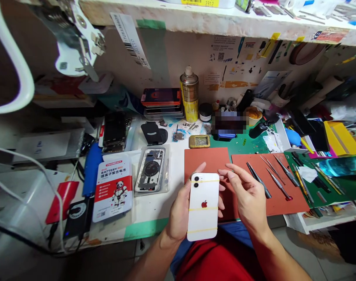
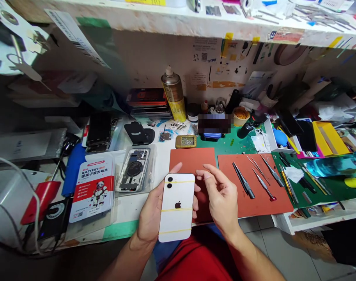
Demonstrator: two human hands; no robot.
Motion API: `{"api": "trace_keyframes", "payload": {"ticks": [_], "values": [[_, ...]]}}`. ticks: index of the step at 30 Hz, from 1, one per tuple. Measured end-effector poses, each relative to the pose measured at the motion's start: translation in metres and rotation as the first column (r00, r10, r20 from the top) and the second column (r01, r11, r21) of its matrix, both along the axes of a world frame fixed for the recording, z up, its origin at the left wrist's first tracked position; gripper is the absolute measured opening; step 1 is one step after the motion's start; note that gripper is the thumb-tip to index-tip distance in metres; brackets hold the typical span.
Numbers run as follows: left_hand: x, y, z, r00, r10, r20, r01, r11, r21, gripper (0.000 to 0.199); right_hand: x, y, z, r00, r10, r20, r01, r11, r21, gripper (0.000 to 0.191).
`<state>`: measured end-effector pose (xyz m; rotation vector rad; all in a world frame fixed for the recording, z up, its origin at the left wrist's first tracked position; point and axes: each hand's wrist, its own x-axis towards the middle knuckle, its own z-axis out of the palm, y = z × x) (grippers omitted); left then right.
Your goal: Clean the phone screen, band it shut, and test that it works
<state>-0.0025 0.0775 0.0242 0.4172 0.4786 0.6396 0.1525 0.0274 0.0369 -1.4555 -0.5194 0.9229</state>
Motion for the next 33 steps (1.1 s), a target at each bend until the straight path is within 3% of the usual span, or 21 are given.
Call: {"api": "trace_keyframes", "payload": {"ticks": [7,12,16,21,28,33], "values": [[-0.003,-0.002,-0.006,0.996,0.000,-0.085,0.002,1.000,0.018,0.077,-0.008,-0.001,-0.003,0.987,0.093,-0.134,-0.094,0.996,0.005,0.048],[-0.003,-0.002,-0.001,0.983,0.054,-0.178,-0.033,0.992,0.119,0.084,-0.003,-0.010,-0.006,0.996,0.077,-0.042,-0.077,0.997,0.007,0.039],[-0.005,-0.001,0.002,0.989,0.061,-0.137,-0.047,0.993,0.108,0.085,-0.003,-0.016,-0.006,1.000,0.029,0.007,-0.029,1.000,-0.001,0.036],[-0.007,-0.003,0.002,0.992,0.051,-0.119,-0.040,0.995,0.095,0.093,-0.007,-0.020,-0.005,0.998,0.063,0.022,-0.063,0.998,0.019,0.032],[-0.006,-0.003,0.000,0.934,0.151,-0.325,-0.104,0.982,0.157,0.071,-0.014,-0.018,-0.003,0.998,0.056,-0.002,-0.056,0.997,0.049,0.028],[-0.007,-0.002,-0.003,0.948,0.111,-0.298,-0.060,0.983,0.176,0.073,-0.014,-0.020,-0.007,0.998,0.058,0.016,-0.058,0.998,0.033,0.027]]}}
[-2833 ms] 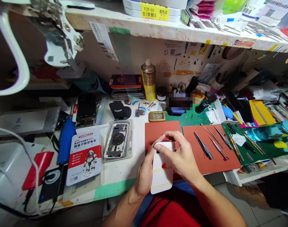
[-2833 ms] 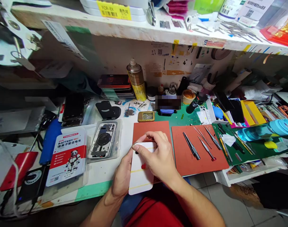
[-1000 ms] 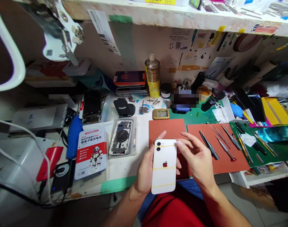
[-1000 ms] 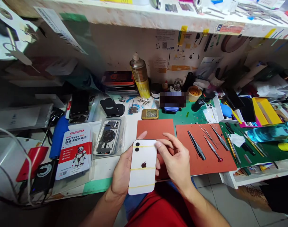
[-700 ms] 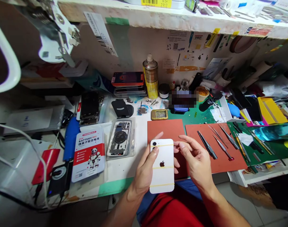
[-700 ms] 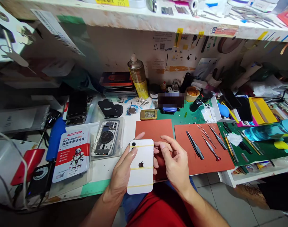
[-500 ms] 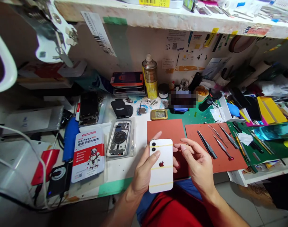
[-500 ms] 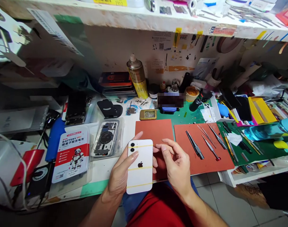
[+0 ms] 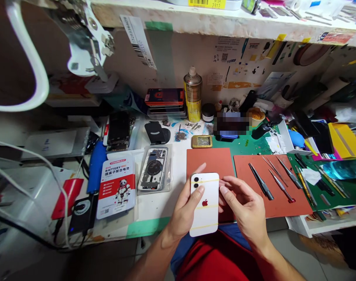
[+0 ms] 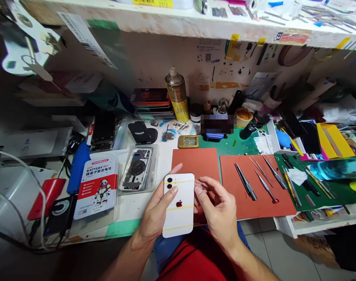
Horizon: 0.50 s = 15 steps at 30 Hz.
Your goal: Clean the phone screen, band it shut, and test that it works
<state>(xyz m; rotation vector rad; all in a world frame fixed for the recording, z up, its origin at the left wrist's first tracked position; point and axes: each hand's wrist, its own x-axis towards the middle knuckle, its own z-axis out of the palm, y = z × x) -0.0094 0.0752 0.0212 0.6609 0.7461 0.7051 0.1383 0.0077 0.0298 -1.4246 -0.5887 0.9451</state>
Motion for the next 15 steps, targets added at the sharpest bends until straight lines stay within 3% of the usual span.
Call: {"api": "trace_keyframes", "payload": {"ticks": [15], "values": [[-0.0019,-0.0017,0.0024,0.999,0.034,-0.024,-0.035,0.998,-0.051,0.079,-0.0036,-0.0018,0.0047,1.000,0.005,0.024,-0.005,1.000,0.010,0.025]]}}
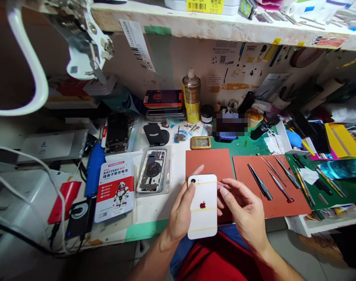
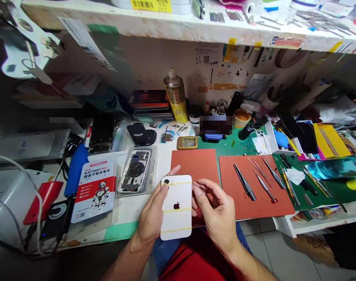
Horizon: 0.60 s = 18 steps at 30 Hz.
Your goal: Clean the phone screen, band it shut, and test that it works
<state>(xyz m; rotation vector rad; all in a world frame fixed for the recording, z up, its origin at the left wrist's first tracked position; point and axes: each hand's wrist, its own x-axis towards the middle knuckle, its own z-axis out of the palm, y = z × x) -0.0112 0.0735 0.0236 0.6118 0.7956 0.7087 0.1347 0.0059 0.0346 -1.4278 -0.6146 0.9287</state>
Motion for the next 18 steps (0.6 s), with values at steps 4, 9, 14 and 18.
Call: {"api": "trace_keyframes", "payload": {"ticks": [4,9,14,18], "values": [[-0.003,0.002,-0.005,0.984,-0.061,0.167,0.067,0.997,-0.029,0.086,-0.002,-0.007,-0.002,0.994,-0.054,0.097,0.056,0.998,-0.016,0.025],[-0.004,0.006,-0.005,0.956,-0.071,0.286,0.091,0.994,-0.057,0.088,-0.009,-0.026,-0.018,0.983,-0.084,0.165,0.082,0.996,0.024,0.026],[0.002,0.007,-0.001,0.952,0.033,0.303,-0.023,0.999,-0.037,0.072,-0.025,-0.048,-0.034,0.925,0.050,0.376,-0.069,0.997,0.039,0.022],[0.005,0.006,-0.002,0.945,0.062,0.321,-0.058,0.998,-0.022,0.071,-0.033,-0.049,-0.037,0.815,0.085,0.573,-0.168,0.981,0.093,0.026]]}}
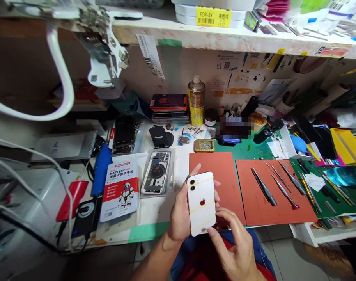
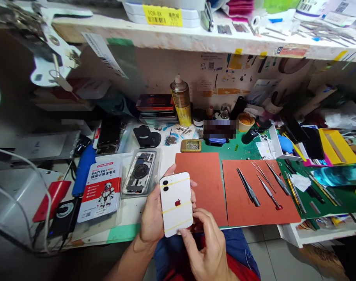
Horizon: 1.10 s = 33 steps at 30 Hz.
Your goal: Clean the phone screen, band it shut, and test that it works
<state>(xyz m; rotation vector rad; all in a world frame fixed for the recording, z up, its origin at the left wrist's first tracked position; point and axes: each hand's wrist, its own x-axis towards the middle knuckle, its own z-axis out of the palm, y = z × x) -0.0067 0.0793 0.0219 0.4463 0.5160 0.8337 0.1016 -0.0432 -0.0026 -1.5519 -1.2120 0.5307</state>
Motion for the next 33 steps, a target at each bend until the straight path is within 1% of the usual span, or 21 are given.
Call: {"api": "trace_keyframes", "payload": {"ticks": [3,7,10,15,17,19,21,23,25,28,33], "values": [[-0.001,-0.001,-0.003,0.999,-0.042,0.013,0.042,0.999,0.013,0.075,-0.004,0.003,0.000,1.000,0.008,0.001,-0.008,1.000,0.019,0.022],[-0.003,-0.001,-0.005,0.994,-0.092,0.058,0.091,0.996,0.026,0.079,-0.011,0.000,-0.003,0.995,-0.069,-0.066,0.070,0.998,0.008,0.017],[-0.003,0.000,-0.004,0.993,-0.092,0.074,0.091,0.996,0.013,0.077,-0.016,-0.004,-0.007,0.991,-0.093,-0.097,0.095,0.995,0.011,0.016],[-0.001,0.000,0.003,0.995,-0.080,0.067,0.080,0.997,0.006,0.076,-0.014,-0.005,-0.009,0.992,-0.081,-0.101,0.083,0.996,0.015,0.016],[0.001,0.000,0.006,0.999,-0.042,0.032,0.042,0.999,0.001,0.072,-0.011,-0.003,-0.007,0.993,-0.062,-0.098,0.063,0.998,0.007,0.017],[0.002,0.000,0.007,1.000,-0.004,-0.024,0.004,1.000,-0.006,0.069,-0.009,-0.001,-0.005,0.996,-0.005,-0.084,0.004,1.000,-0.010,0.021],[0.003,0.000,0.005,0.997,0.018,-0.080,-0.018,1.000,0.001,0.066,-0.007,0.002,-0.005,0.995,0.052,-0.084,-0.055,0.998,-0.033,0.032],[0.003,-0.001,0.002,0.990,0.017,-0.137,-0.014,1.000,0.019,0.065,-0.009,0.004,-0.007,0.986,0.085,-0.141,-0.096,0.993,-0.068,0.043],[0.002,-0.001,-0.002,0.978,0.011,-0.209,0.000,0.999,0.052,0.065,-0.011,0.006,-0.010,0.962,0.107,-0.252,-0.138,0.984,-0.113,0.047],[-0.002,-0.001,-0.004,0.949,-0.005,-0.316,0.039,0.994,0.102,0.063,-0.013,0.006,-0.016,0.893,0.142,-0.426,-0.220,0.965,-0.140,0.049],[-0.010,0.003,-0.003,0.910,-0.048,-0.412,0.107,0.987,0.123,0.062,-0.010,0.007,-0.014,0.728,0.167,-0.664,-0.290,0.954,-0.077,0.048]]}}
